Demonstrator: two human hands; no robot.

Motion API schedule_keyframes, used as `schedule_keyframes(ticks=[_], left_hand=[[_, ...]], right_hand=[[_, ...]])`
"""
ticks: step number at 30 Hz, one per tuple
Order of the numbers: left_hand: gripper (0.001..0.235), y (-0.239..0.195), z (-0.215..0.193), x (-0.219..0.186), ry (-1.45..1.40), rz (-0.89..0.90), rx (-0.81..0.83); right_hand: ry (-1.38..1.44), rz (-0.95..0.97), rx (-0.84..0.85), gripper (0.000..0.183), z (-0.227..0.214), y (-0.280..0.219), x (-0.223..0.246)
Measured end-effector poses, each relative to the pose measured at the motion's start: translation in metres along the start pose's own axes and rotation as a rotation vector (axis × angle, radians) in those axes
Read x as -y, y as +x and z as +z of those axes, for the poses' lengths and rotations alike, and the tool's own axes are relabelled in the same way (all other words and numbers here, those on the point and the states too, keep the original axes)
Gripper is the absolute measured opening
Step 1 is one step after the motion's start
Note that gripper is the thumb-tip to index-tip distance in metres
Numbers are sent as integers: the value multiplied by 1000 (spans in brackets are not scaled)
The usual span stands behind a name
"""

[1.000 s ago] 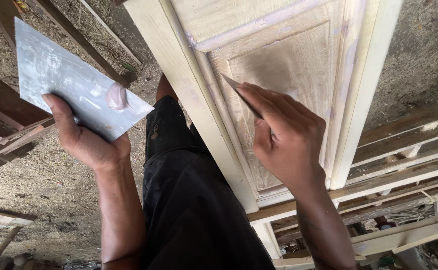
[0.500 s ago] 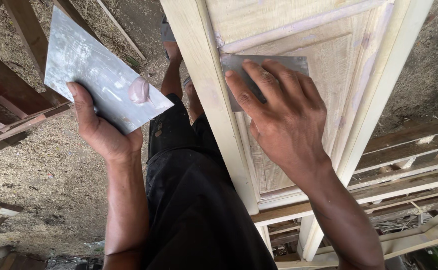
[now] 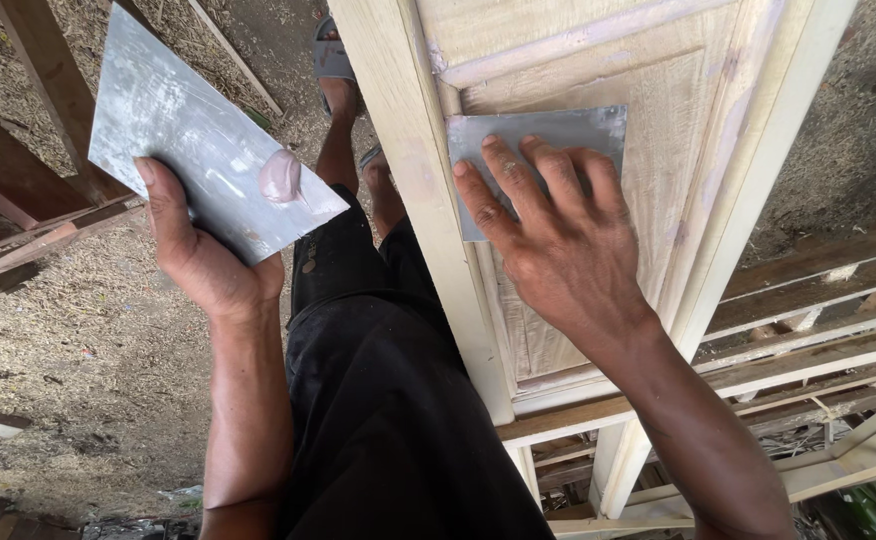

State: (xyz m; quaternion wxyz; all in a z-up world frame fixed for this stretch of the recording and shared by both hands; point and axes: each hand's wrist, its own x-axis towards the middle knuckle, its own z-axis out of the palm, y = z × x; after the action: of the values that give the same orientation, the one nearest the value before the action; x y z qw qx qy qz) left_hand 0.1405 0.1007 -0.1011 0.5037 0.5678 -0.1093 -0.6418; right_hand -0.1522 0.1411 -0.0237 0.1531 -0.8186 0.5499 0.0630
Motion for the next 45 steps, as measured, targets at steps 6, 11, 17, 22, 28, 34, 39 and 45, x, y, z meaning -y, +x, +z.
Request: schedule_keyframes(ticks=[6, 11, 17, 22, 28, 34, 39, 45], left_hand=[[56, -8, -3, 5, 28, -9, -28], [55, -14, -9, 8, 37, -7, -1], [54, -20, -13, 9, 40, -15, -3], [56, -26, -17, 11, 53, -8, -14], [55, -34, -15, 11, 47, -21, 32], [55, -40, -14, 11, 49, -15, 55], [55, -53, -17, 5, 23, -21, 79], [55, -54, -19, 3, 10, -42, 86]], right_hand=[[-61, -35, 50, 44, 2, -13, 8], [-75, -46, 65, 44, 6, -26, 16], [-100, -57, 117, 41, 7, -43, 25], [-98, -67, 113, 38, 12, -54, 29], [-49, -31, 119, 39, 16, -74, 39], [11, -14, 112, 40, 20, -97, 48], [430, 222, -119, 31, 14, -103, 37], [1021, 745, -334, 19, 7, -51, 31]])
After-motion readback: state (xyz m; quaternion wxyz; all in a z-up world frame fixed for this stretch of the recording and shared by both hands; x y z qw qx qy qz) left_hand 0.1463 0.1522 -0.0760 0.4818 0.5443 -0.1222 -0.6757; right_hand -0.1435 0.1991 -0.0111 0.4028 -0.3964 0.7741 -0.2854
